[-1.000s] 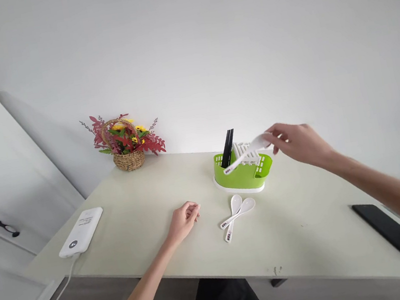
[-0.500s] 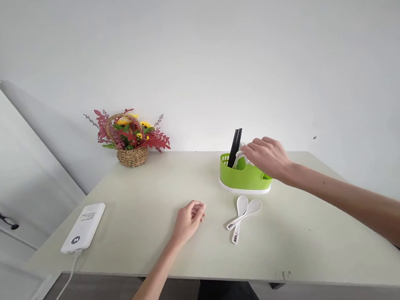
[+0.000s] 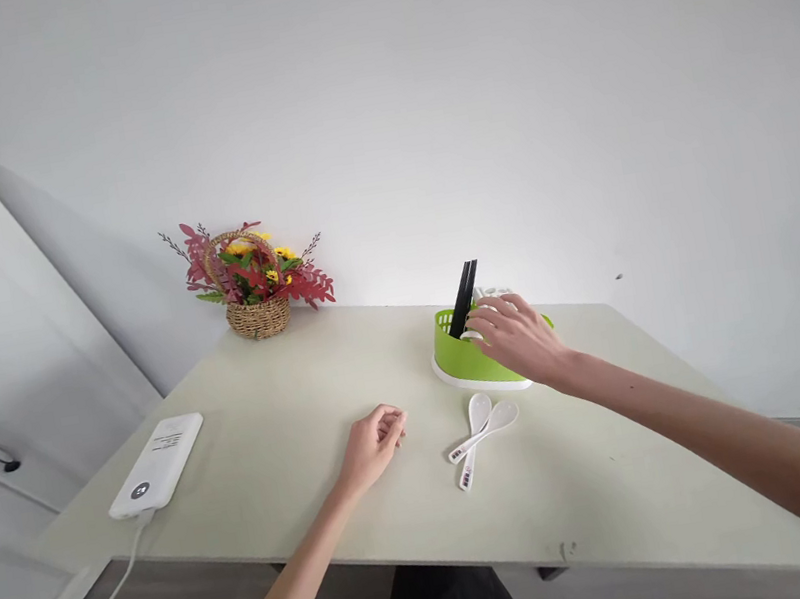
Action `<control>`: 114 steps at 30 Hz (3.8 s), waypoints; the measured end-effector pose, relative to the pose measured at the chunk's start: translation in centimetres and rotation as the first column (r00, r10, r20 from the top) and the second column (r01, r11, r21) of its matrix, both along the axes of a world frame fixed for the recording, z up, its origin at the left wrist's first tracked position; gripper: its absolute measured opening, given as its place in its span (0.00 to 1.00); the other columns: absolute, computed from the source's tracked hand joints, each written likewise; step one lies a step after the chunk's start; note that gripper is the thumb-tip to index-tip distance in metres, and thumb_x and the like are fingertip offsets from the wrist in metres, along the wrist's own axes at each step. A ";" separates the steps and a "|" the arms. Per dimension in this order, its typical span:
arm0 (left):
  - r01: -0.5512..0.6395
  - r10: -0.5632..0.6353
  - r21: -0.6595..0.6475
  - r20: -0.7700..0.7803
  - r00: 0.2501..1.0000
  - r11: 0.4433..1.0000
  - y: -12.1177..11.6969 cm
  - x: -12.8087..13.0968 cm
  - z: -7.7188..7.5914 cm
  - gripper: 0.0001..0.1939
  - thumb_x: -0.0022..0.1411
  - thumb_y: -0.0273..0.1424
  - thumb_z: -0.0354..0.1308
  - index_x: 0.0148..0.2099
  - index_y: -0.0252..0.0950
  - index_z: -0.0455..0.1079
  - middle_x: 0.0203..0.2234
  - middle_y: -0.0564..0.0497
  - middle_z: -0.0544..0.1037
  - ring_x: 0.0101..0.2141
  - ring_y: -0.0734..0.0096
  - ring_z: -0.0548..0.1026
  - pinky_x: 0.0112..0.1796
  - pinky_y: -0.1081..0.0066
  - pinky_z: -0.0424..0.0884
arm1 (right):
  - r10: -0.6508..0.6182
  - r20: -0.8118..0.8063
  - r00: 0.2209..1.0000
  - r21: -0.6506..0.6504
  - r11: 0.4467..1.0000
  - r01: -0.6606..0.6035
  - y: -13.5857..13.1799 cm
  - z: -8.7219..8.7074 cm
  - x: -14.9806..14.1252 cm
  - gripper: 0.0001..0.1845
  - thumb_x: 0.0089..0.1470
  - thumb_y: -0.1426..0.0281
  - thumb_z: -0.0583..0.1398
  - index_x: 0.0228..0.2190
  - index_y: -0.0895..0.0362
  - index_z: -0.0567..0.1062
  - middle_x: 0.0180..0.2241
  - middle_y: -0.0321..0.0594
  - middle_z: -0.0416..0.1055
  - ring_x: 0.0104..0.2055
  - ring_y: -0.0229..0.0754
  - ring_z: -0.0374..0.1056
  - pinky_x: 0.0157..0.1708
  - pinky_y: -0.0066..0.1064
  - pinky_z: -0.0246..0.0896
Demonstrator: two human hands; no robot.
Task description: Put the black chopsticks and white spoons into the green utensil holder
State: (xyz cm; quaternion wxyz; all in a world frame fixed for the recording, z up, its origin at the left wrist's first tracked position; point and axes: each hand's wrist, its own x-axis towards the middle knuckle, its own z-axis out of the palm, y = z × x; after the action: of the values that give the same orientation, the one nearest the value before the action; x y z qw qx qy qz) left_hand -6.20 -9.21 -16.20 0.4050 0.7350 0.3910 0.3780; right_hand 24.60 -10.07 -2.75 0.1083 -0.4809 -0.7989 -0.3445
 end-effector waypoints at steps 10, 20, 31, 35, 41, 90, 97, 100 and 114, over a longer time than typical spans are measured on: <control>-0.013 0.012 -0.010 -0.034 0.999 1.000 -0.2 0.3 0.8 0.19 0.69 0.49 0.56 0.41 0.38 0.73 0.27 0.51 0.79 0.27 0.69 0.76 0.31 0.72 0.72 | -0.272 -0.396 0.877 -0.557 0.830 0.006 -6.2 -3.9 3.8 0.14 0.68 0.61 0.52 0.44 0.52 0.74 0.44 0.43 0.79 0.43 0.48 0.75 0.42 0.40 0.65; -0.013 0.013 -0.017 -0.028 1.000 1.000 0.0 0.3 0.3 0.17 0.69 0.46 0.56 0.42 0.37 0.73 0.28 0.51 0.79 0.27 0.69 0.76 0.31 0.71 0.72 | -0.595 -0.535 0.600 -0.819 0.539 -0.196 -5.2 -10.4 3.1 0.11 0.65 0.64 0.52 0.38 0.54 0.73 0.28 0.43 0.80 0.26 0.45 0.76 0.22 0.32 0.67; -0.021 0.021 0.017 -0.045 0.999 1.000 -0.3 0.1 0.4 0.18 0.70 0.47 0.54 0.41 0.38 0.73 0.27 0.52 0.79 0.26 0.70 0.76 0.31 0.72 0.72 | -0.453 -0.732 0.509 -0.592 0.793 -0.145 -4.9 1.6 3.2 0.17 0.64 0.53 0.55 0.36 0.52 0.73 0.31 0.37 0.81 0.28 0.41 0.76 0.28 0.30 0.64; -0.028 0.029 0.011 -0.027 0.999 1.000 -0.4 0.0 0.4 0.18 0.70 0.48 0.55 0.41 0.38 0.73 0.27 0.51 0.79 0.26 0.70 0.76 0.31 0.73 0.72 | -0.281 -0.704 0.652 -0.202 0.960 0.195 -3.8 8.1 1.7 0.16 0.66 0.54 0.54 0.41 0.51 0.75 0.29 0.36 0.80 0.29 0.43 0.74 0.30 0.31 0.57; -0.037 0.037 -0.031 0.016 0.999 0.999 -0.5 0.1 0.2 0.19 0.69 0.49 0.56 0.40 0.37 0.73 0.26 0.51 0.78 0.26 0.71 0.76 0.30 0.73 0.72 | -0.298 -0.239 0.924 -0.019 0.953 0.302 -0.6 8.8 -1.1 0.18 0.70 0.66 0.47 0.45 0.55 0.76 0.37 0.44 0.81 0.31 0.43 0.72 0.27 0.32 0.44; -0.013 0.013 -0.009 -0.021 1.000 1.000 -0.4 0.1 0.4 0.21 0.70 0.51 0.53 0.42 0.38 0.72 0.28 0.50 0.79 0.27 0.69 0.76 0.32 0.70 0.73 | 0.140 0.188 0.972 -0.591 0.807 -0.002 -3.0 -8.1 -0.3 0.28 0.55 0.86 0.55 0.54 0.54 0.73 0.52 0.47 0.73 0.37 0.40 0.75 0.30 0.29 0.60; -0.032 0.032 0.008 -0.019 0.999 0.999 0.0 0.0 -0.1 0.20 0.69 0.50 0.54 0.41 0.38 0.73 0.27 0.51 0.80 0.26 0.70 0.76 0.31 0.71 0.73 | 0.112 0.142 0.984 -0.622 0.783 0.001 -3.6 -6.2 -0.2 0.14 0.63 0.76 0.56 0.48 0.54 0.75 0.43 0.43 0.75 0.34 0.40 0.75 0.29 0.29 0.57; -0.024 0.025 0.025 -0.059 0.998 0.999 -0.1 0.0 0.1 0.20 0.70 0.49 0.54 0.41 0.38 0.74 0.27 0.50 0.80 0.26 0.69 0.77 0.30 0.72 0.71 | 0.093 0.113 0.989 -0.643 0.766 0.001 -3.7 -4.9 -0.6 0.14 0.62 0.69 0.61 0.50 0.53 0.75 0.43 0.43 0.76 0.35 0.43 0.76 0.29 0.29 0.58; 0.250 -0.251 -0.026 -0.153 0.956 0.968 -1.2 0.0 1.9 0.21 0.72 0.46 0.53 0.40 0.36 0.79 0.27 0.51 0.80 0.24 0.72 0.69 0.27 0.74 0.59 | -0.142 -0.549 0.824 -0.716 0.589 -0.376 -4.4 -0.3 -3.6 0.19 0.67 0.59 0.56 0.56 0.49 0.72 0.38 0.37 0.76 0.34 0.40 0.74 0.36 0.33 0.69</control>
State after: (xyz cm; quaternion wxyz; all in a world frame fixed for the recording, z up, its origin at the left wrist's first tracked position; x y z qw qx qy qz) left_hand -6.24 -10.37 -14.28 0.4202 0.8046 0.3261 0.2641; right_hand 21.03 -14.51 -3.01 0.1302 -0.4980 -0.8302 0.2138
